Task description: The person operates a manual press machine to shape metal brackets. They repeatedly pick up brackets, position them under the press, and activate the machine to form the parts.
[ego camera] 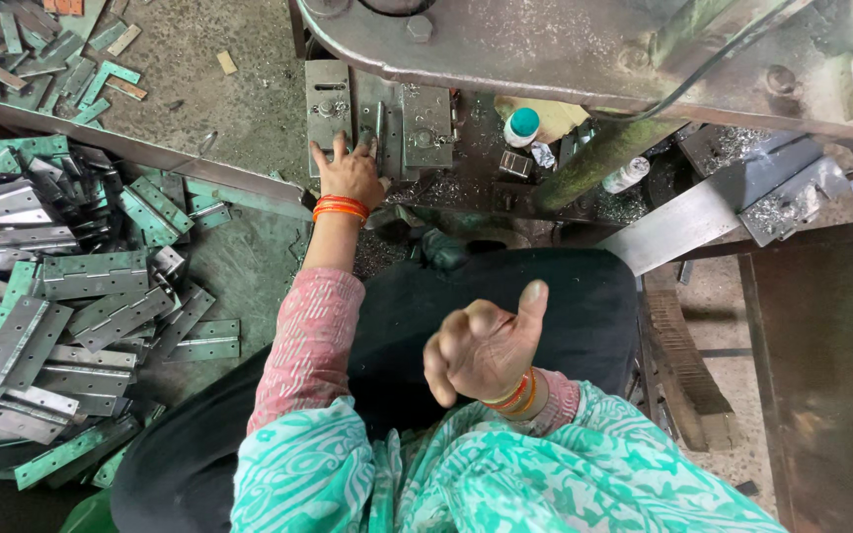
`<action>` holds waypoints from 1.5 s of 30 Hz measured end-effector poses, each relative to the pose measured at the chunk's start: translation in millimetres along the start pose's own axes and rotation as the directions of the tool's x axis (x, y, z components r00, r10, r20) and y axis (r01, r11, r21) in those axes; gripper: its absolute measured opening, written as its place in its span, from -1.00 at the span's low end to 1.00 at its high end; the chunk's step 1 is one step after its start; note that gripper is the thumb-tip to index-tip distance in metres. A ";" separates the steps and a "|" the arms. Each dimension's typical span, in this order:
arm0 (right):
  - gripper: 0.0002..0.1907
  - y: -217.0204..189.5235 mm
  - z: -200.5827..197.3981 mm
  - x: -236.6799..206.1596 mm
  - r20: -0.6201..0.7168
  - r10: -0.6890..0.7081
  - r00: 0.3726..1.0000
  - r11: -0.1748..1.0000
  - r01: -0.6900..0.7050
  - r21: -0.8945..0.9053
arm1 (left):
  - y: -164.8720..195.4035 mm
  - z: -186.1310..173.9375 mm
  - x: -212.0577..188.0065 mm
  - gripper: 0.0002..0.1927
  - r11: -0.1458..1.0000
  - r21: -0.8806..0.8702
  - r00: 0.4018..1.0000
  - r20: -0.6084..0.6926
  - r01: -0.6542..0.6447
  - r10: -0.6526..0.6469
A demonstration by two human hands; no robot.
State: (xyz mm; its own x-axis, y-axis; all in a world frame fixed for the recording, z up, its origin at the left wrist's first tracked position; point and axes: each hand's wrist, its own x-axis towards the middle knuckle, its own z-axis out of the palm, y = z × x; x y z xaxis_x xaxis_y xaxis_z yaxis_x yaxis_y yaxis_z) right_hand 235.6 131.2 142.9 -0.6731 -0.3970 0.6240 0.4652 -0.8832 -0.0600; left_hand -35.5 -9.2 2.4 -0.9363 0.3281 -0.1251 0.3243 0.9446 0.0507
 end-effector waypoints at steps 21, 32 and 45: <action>-0.05 17.8 -3.5 -30.5 0.062 0.195 0.979 0.977 -0.199 0.073 | -4.2 -4.7 -0.2 -0.28 1.000 -0.013 1.000 -0.025 0.003 -0.003; -0.15 -14.4 -2.1 -20.8 -0.152 0.165 0.974 0.862 -0.218 -0.458 | -8.4 4.2 1.5 -0.36 1.000 -0.025 0.998 -0.068 -0.011 0.009; -0.65 -56.8 -34.3 33.6 -0.248 -0.161 0.955 -0.804 -0.272 -0.529 | -8.3 23.6 0.5 -0.36 0.999 -0.016 0.983 -0.176 -0.052 0.048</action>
State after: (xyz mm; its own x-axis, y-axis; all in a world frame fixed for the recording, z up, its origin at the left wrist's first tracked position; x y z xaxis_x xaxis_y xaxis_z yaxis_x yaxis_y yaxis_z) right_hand 166.8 159.5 140.6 -0.8604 -0.2994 0.4125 -0.4946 0.6858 -0.5339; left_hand -35.4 -16.7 -21.5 -0.9286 0.3671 0.0542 0.3704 0.9260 0.0735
